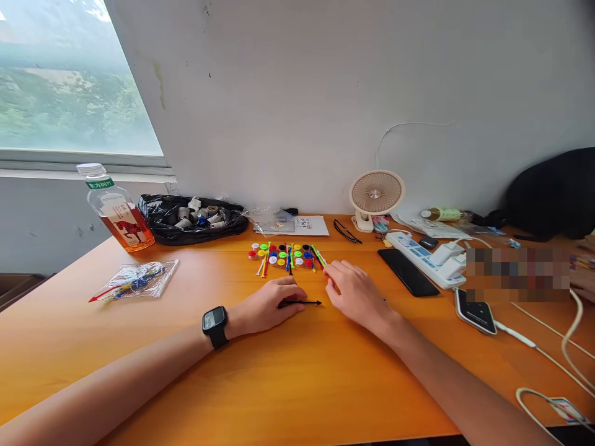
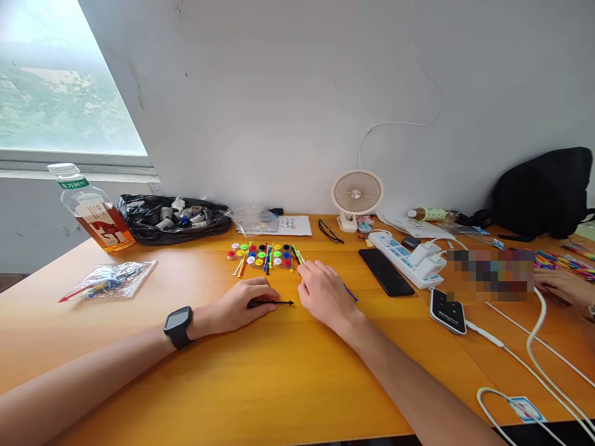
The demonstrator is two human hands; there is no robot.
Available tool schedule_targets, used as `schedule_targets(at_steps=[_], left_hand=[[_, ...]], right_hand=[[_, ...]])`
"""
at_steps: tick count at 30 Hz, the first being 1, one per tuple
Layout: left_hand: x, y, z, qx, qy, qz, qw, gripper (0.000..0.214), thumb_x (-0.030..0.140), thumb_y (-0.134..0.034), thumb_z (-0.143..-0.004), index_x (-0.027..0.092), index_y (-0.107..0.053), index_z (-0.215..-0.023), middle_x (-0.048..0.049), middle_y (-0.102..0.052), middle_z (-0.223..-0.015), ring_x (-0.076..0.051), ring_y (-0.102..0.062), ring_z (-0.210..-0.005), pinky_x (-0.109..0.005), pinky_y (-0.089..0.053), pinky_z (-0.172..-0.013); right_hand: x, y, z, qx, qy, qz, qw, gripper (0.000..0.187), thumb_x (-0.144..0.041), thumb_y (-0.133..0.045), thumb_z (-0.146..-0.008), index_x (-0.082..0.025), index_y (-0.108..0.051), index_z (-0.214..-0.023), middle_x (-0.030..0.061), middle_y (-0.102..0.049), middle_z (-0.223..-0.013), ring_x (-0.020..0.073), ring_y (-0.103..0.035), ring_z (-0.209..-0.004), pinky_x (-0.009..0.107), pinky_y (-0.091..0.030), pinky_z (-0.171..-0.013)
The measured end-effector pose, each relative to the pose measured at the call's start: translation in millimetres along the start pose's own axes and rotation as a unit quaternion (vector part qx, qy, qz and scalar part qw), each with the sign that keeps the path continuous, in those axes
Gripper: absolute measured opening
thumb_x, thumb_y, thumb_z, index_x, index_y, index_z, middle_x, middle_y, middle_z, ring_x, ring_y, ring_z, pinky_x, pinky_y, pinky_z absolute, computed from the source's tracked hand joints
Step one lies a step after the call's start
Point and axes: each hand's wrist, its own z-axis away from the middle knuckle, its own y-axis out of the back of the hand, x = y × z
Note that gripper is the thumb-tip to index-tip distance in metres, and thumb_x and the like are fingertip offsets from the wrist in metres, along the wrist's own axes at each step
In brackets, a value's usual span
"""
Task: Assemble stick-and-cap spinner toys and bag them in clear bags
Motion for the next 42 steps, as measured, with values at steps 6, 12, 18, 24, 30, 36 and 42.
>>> schedule_targets(at_steps=[6,12,18,24,30,36,42], left_hand=[[-2.0,18.8,18.7,-0.005,0.015,-0.036,0.999,0.025,0.035,-0.067,-0.101,0.023,-0.072,-0.122,-0.0088,-0.066,-0.111,-0.017,-0.063,-0.087,-0.03,-0.057,-0.076],[-2.3,22.1,25.5,0.005,0.041,-0.032,0.999,0.024,0.032,-0.066,-0.1,0.021,-0.069,-0.121,-0.0059,-0.064,-0.102,-0.013,-0.059,-0.076,-0.026,-0.053,-0.067],[1.1,18.7,28.9,0.038,0.001,-0.024,0.999,0.017,0.032,-0.072,-0.098,0.021,-0.067,-0.111,-0.0054,-0.066,-0.106,-0.015,-0.064,-0.088,-0.027,-0.055,-0.081],[8.1,9.0,29.0,0.013,-0.031,0.016,0.999,0.012,0.031,-0.066,-0.104,0.022,-0.071,-0.11,-0.0063,-0.069,-0.113,-0.016,-0.069,-0.102,-0.027,-0.055,-0.093],[9.7,10.6,27.4,-0.006,0.01,-0.009,1.0,0.019,0.036,-0.06,-0.107,0.022,-0.073,-0.109,-0.0035,-0.074,-0.099,-0.015,-0.069,-0.086,-0.025,-0.053,-0.079],[9.2,14.6,21.0,0.03,0.032,-0.024,0.999,0.023,0.035,-0.057,-0.108,0.021,-0.075,-0.108,-0.0063,-0.074,-0.107,-0.018,-0.069,-0.096,-0.03,-0.055,-0.088],[-0.8,11.5,20.4,0.058,0.039,0.041,0.997,0.021,0.026,-0.062,-0.101,0.019,-0.075,-0.117,-0.0086,-0.073,-0.114,-0.018,-0.07,-0.095,-0.031,-0.061,-0.09]], right_hand=[[5.0,-9.5,-0.5,-0.033,-0.029,0.0,0.999,0.018,-0.02,-0.056,-0.103,-0.016,-0.071,-0.113,0.0119,-0.074,-0.108,0.0279,-0.066,-0.105,0.037,-0.045,-0.089],[2.2,-13.6,-0.3,-0.057,-0.022,-0.013,0.998,0.019,-0.024,-0.055,-0.105,-0.016,-0.072,-0.108,0.0123,-0.074,-0.107,0.0273,-0.066,-0.104,0.037,-0.046,-0.09],[0.2,-16.6,-1.8,-0.03,-0.002,-0.082,0.996,0.021,-0.023,-0.056,-0.105,-0.015,-0.069,-0.121,0.0122,-0.074,-0.112,0.0275,-0.065,-0.109,0.039,-0.048,-0.097],[-17.2,-10.2,3.3,-0.029,0.096,-0.204,0.974,0.01,-0.03,-0.066,-0.102,-0.02,-0.067,-0.1,0.0065,-0.072,-0.101,0.0232,-0.063,-0.098,0.036,-0.048,-0.089],[-26.6,-19.9,5.4,-0.053,0.093,-0.243,0.964,0.01,-0.02,-0.061,-0.103,-0.021,-0.062,-0.092,0.0035,-0.068,-0.093,0.0192,-0.061,-0.085,0.032,-0.044,-0.078],[-17.6,-29.4,1.5,-0.017,-0.006,-0.282,0.959,0.014,-0.023,-0.051,-0.107,-0.023,-0.057,-0.095,0.0016,-0.067,-0.086,0.0188,-0.062,-0.077,0.031,-0.042,-0.072],[-17.8,-28.7,1.2,0.033,-0.04,-0.321,0.946,0.014,-0.029,-0.048,-0.108,-0.024,-0.056,-0.097,-0.0003,-0.063,-0.079,0.018,-0.058,-0.069,0.03,-0.04,-0.067]])
